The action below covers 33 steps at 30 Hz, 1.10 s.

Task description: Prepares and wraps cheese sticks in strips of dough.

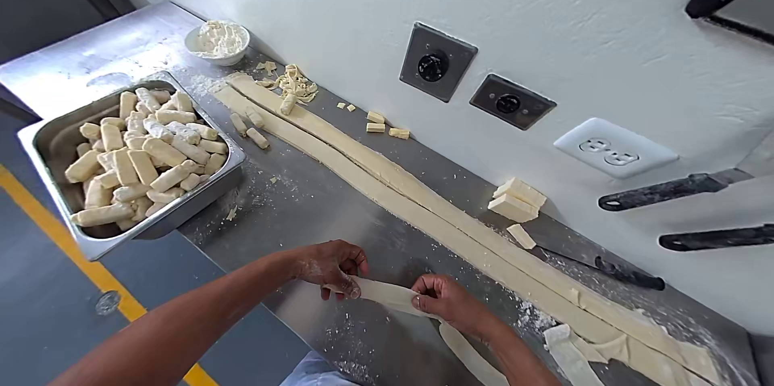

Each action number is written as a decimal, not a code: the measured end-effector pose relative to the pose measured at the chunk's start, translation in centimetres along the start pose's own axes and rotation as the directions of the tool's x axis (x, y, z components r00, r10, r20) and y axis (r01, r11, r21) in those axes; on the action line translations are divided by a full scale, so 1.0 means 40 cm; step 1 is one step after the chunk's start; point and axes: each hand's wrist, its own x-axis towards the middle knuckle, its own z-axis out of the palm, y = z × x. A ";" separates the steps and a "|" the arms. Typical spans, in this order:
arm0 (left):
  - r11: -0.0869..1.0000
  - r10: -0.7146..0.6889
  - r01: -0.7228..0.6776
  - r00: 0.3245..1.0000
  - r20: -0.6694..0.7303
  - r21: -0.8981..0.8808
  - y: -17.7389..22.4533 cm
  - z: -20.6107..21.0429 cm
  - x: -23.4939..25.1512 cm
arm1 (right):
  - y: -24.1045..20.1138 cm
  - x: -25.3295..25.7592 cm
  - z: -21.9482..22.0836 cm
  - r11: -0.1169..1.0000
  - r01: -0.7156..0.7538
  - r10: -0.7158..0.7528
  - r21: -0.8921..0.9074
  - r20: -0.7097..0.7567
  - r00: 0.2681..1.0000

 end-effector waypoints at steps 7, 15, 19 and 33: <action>0.984 -0.028 0.076 0.959 -0.281 0.161 -0.022 0.000 -0.016 | -0.028 0.048 0.015 0.983 -0.024 0.049 -0.184 0.134 0.990; 0.956 0.090 0.032 0.915 -0.394 0.291 -0.008 0.020 -0.053 | -0.087 0.138 0.084 0.992 0.094 -0.092 -0.089 0.032 0.995; 0.901 0.372 -0.172 0.778 -0.506 0.397 -0.052 0.025 -0.061 | -0.119 0.148 0.123 0.971 0.229 -0.226 0.071 -0.045 0.973; 0.775 0.503 -0.626 0.521 -0.689 0.093 -0.052 0.064 -0.022 | -0.151 0.126 0.098 0.901 0.434 -0.428 0.009 -0.140 0.893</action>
